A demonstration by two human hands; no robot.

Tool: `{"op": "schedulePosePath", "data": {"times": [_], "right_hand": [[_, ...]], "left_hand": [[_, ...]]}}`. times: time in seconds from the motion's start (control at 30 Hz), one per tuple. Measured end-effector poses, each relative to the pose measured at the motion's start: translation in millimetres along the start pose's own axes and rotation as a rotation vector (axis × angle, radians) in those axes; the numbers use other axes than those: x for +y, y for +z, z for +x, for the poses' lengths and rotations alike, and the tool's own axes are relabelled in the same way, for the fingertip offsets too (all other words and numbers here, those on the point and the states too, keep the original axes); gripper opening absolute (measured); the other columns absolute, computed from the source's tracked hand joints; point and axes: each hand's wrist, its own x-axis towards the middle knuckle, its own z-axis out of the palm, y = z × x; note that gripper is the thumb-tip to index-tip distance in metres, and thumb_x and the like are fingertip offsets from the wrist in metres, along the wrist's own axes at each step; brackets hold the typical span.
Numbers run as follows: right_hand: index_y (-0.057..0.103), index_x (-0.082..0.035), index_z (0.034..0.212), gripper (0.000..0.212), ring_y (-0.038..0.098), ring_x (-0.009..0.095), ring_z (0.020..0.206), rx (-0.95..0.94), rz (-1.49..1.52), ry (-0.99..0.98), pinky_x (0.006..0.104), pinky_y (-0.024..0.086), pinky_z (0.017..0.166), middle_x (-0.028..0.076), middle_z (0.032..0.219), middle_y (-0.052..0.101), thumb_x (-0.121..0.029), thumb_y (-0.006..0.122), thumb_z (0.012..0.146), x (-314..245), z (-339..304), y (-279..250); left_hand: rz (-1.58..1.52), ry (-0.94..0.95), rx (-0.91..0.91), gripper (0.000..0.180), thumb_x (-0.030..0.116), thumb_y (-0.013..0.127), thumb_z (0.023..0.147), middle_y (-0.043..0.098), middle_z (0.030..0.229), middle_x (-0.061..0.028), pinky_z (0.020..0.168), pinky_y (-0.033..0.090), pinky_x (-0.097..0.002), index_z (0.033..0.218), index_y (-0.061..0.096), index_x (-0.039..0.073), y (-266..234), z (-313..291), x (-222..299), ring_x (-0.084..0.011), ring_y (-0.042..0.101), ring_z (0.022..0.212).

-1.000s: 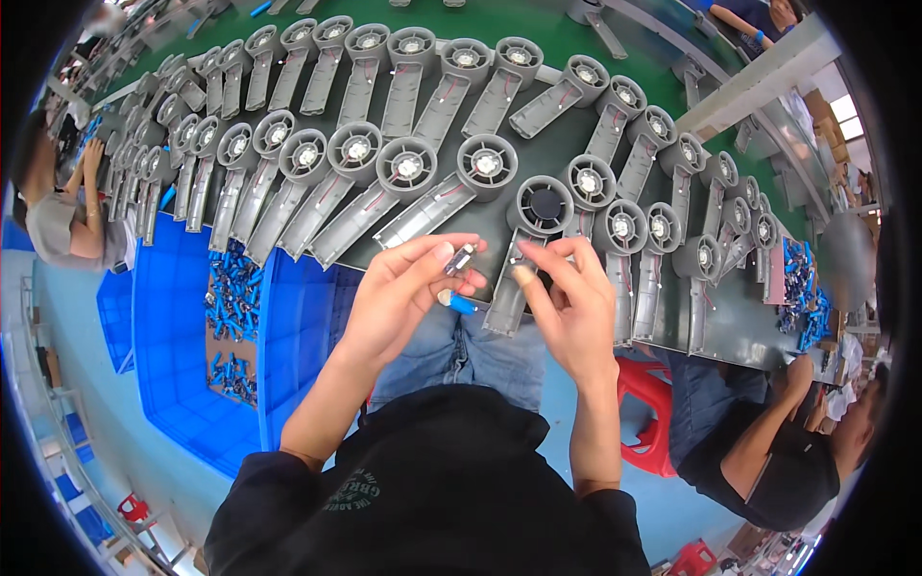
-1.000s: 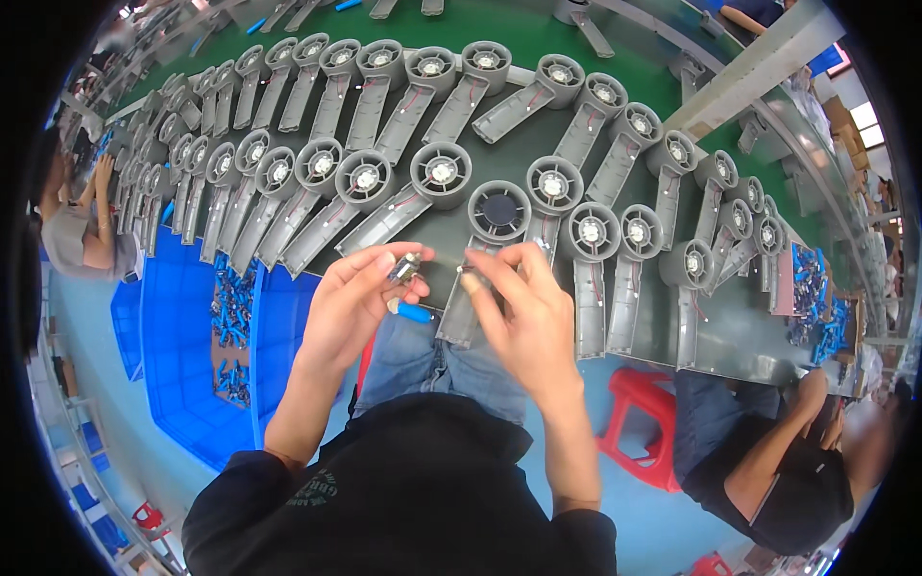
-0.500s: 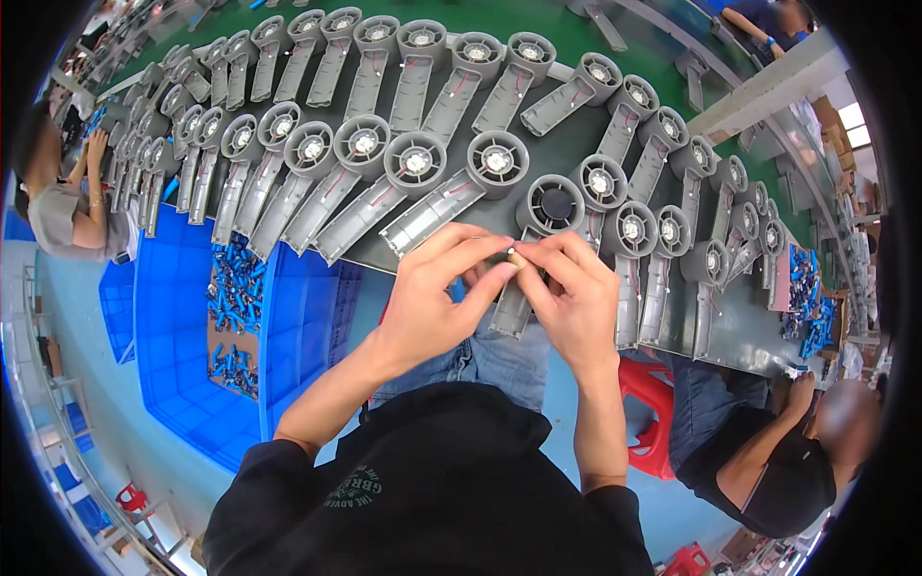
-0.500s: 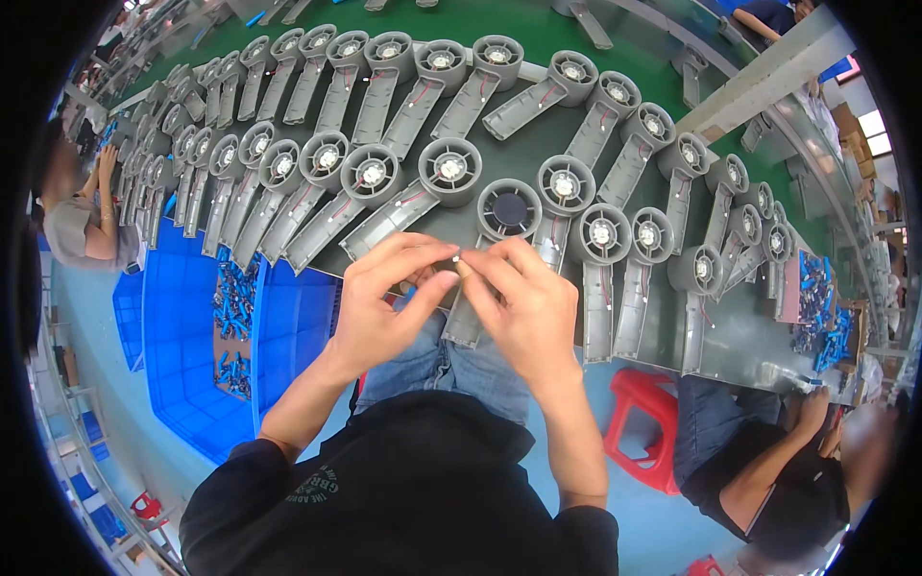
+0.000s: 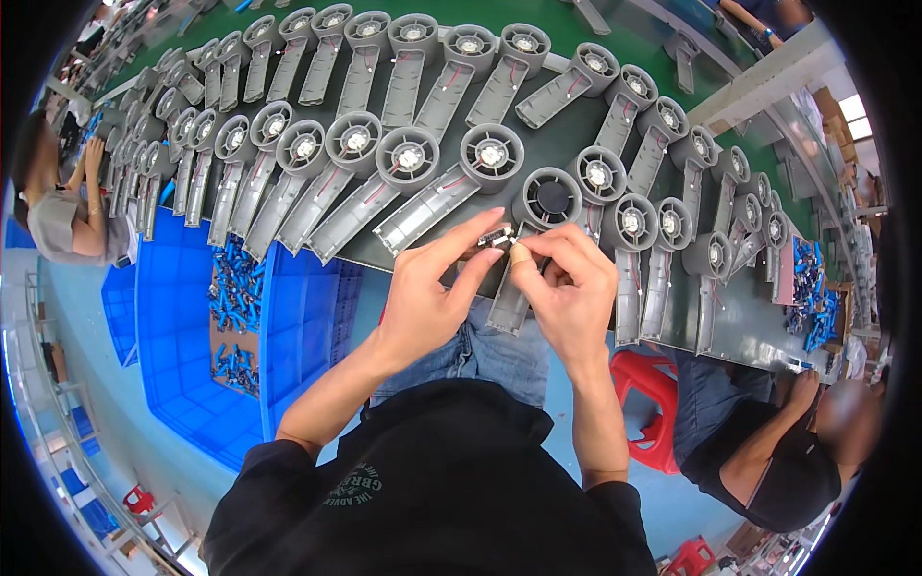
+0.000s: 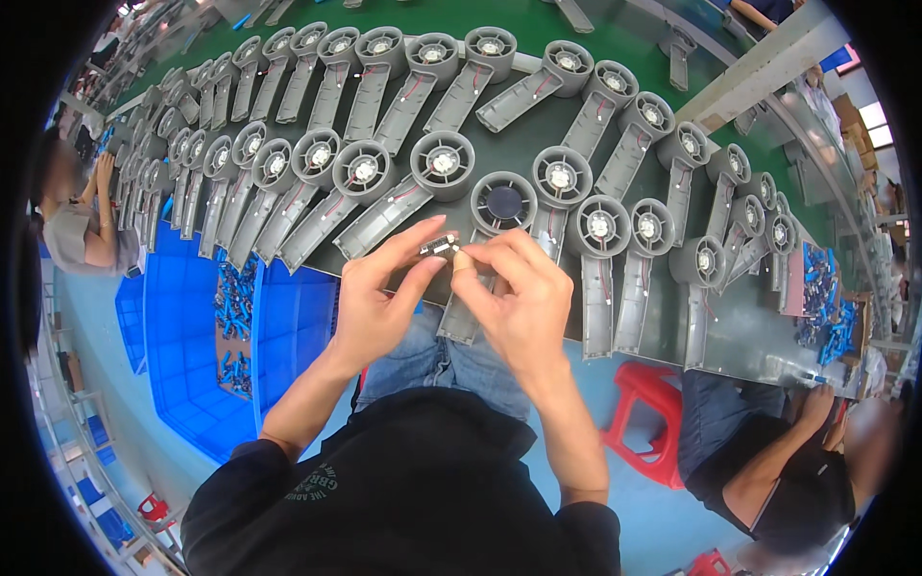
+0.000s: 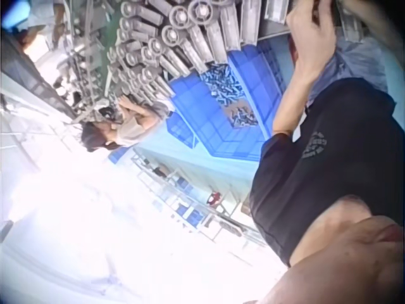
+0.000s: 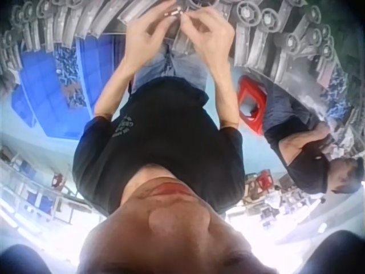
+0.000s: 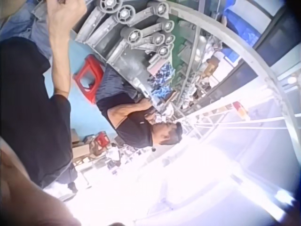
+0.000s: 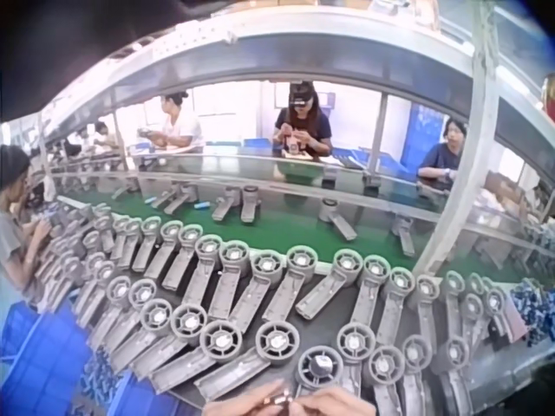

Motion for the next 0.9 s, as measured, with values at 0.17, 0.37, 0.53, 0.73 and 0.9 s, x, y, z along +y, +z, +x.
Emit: {"op": "schedulePosePath", "data": {"times": [0.17,0.37,0.53,0.73,0.9], "right_hand": [[0.071,0.001,0.084,0.01,0.047,0.005,0.05,0.088,0.077,0.045,0.0222,0.035,0.044,0.003,0.076,0.062,-0.002,0.075,0.076,1.8,-0.1,5.4],[0.07,0.004,0.086,0.006,0.05,0.003,0.057,0.02,0.034,0.033,0.0181,0.037,0.048,0.003,0.081,0.063,0.003,0.071,0.08,2.7,1.1,0.4],[0.071,0.002,0.087,0.009,0.049,0.003,0.055,0.029,-0.008,-0.047,0.0181,0.036,0.047,0.004,0.083,0.062,0.003,0.073,0.078,4.4,3.4,-0.6],[0.069,0.002,0.086,0.012,0.051,0.004,0.055,0.073,-0.039,-0.154,0.0188,0.038,0.046,0.004,0.085,0.062,0.004,0.076,0.076,7.7,4.6,1.6],[0.067,0.003,0.085,0.012,0.057,0.008,0.059,0.051,-0.092,-0.247,0.0215,0.045,0.049,0.006,0.085,0.063,0.004,0.075,0.076,15.7,7.9,2.3]], "left_hand": [[0.061,-0.011,-0.022,0.033,-0.005,0.064,0.087,0.071,0.113,-0.0136,0.082,0.055,-0.0252,0.12,0.066,0.001,-2.3,-2.7,-2.7,-0.0145,0.069,0.096],[0.063,0.164,-0.077,0.035,-0.007,0.065,0.085,0.07,0.115,-0.0149,0.083,0.056,-0.0265,0.119,0.067,0.002,-7.7,4.9,-11.0,-0.0195,0.069,0.102],[0.134,0.236,-0.074,0.037,-0.009,0.064,0.085,0.069,0.116,-0.0163,0.087,0.056,-0.0294,0.12,0.066,0.001,-8.8,5.7,-11.1,-0.0234,0.069,0.104],[0.151,0.23,-0.081,0.035,-0.008,0.064,0.086,0.07,0.114,-0.0168,0.084,0.056,-0.0292,0.12,0.066,0.0,-9.1,5.5,-10.5,-0.0229,0.07,0.101],[0.166,0.174,-0.122,0.035,-0.008,0.063,0.086,0.071,0.109,-0.0166,0.077,0.056,-0.0283,0.12,0.066,0.0,-13.0,7.9,-10.3,-0.0213,0.071,0.093]]}}
